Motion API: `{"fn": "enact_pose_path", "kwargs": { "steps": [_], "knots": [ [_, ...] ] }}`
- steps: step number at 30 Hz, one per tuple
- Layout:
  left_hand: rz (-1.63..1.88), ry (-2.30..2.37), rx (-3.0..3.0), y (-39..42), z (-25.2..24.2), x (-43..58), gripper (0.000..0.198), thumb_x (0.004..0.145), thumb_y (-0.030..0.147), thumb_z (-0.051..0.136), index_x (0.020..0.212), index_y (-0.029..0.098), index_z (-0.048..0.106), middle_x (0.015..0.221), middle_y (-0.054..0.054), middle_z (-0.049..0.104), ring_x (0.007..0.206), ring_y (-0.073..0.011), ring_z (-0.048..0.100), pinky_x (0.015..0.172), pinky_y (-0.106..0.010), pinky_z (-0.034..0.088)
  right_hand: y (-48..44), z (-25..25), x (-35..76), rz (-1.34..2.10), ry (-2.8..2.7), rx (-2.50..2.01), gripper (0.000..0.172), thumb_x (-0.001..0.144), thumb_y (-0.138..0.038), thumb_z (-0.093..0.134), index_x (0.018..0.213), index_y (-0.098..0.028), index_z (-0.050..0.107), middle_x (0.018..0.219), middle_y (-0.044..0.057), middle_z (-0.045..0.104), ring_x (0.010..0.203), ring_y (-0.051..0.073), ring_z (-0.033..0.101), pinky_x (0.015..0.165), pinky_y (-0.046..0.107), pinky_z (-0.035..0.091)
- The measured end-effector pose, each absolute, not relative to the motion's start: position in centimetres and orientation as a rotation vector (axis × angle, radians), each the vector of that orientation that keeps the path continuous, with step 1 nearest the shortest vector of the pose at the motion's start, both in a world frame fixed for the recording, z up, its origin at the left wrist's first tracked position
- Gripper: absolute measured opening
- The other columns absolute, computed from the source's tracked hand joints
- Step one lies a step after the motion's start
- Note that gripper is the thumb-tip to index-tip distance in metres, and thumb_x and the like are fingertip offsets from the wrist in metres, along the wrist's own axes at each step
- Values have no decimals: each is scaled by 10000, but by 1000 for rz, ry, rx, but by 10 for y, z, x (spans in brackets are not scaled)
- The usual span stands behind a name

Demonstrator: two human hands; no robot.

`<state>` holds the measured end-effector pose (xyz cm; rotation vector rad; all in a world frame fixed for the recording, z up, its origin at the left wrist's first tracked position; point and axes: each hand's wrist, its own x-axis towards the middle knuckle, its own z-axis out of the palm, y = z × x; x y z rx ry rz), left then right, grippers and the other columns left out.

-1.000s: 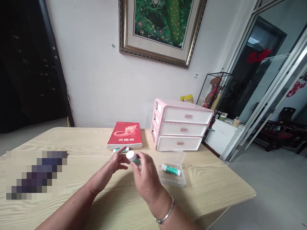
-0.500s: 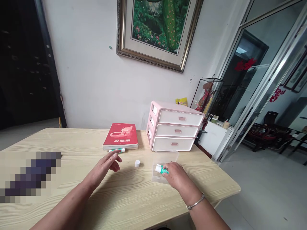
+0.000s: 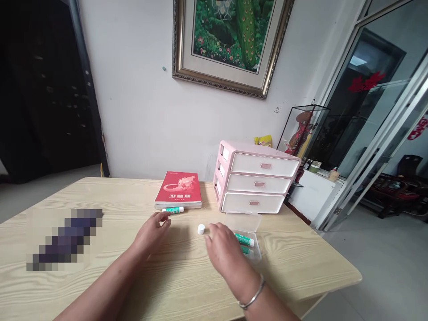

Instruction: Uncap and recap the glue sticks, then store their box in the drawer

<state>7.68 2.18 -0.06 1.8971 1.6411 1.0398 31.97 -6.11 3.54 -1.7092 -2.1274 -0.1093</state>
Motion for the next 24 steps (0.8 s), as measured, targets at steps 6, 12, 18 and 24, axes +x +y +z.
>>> {"fn": "enact_pose_path", "kwargs": {
  "steps": [6, 12, 18, 24],
  "knots": [
    [810, 1886, 2339, 31, -9, 66, 562, 825, 157, 488, 1384, 105, 505, 1413, -149, 520, 1327, -297, 418, 1106, -395, 329, -26, 21, 265, -233, -2241, -2016, 356, 857, -58, 522, 1201, -110, 599, 1047, 175, 650, 926, 276, 652, 776, 344, 492],
    [579, 1938, 2352, 39, -20, 75, 676, 826, 145, 438, 1495, 138, 344, 1559, -117, 351, 1444, -311, 258, 1142, -467, 251, -3, 19, 260, -85, -2287, -2090, 337, 773, 51, 516, 1036, -93, 669, 1027, 179, 671, 983, 289, 662, 819, 342, 495],
    [700, 1938, 2412, 39, -16, 82, 550, 824, 210, 499, 1369, 139, 496, 1317, -160, 557, 1275, -304, 436, 1085, -425, 302, 10, -1, 263, -6, -2018, -1752, 384, 908, -102, 458, 1272, -116, 582, 1132, 151, 664, 1065, 234, 625, 941, 306, 449],
    [746, 1865, 2408, 31, -6, 90, 557, 828, 226, 520, 1370, 106, 478, 1400, -177, 477, 1326, -309, 361, 1125, -422, 256, 27, -25, 276, 97, -1972, -1559, 370, 918, -162, 415, 1240, -138, 595, 1181, 134, 669, 1089, 206, 627, 956, 278, 447]
  ]
}}
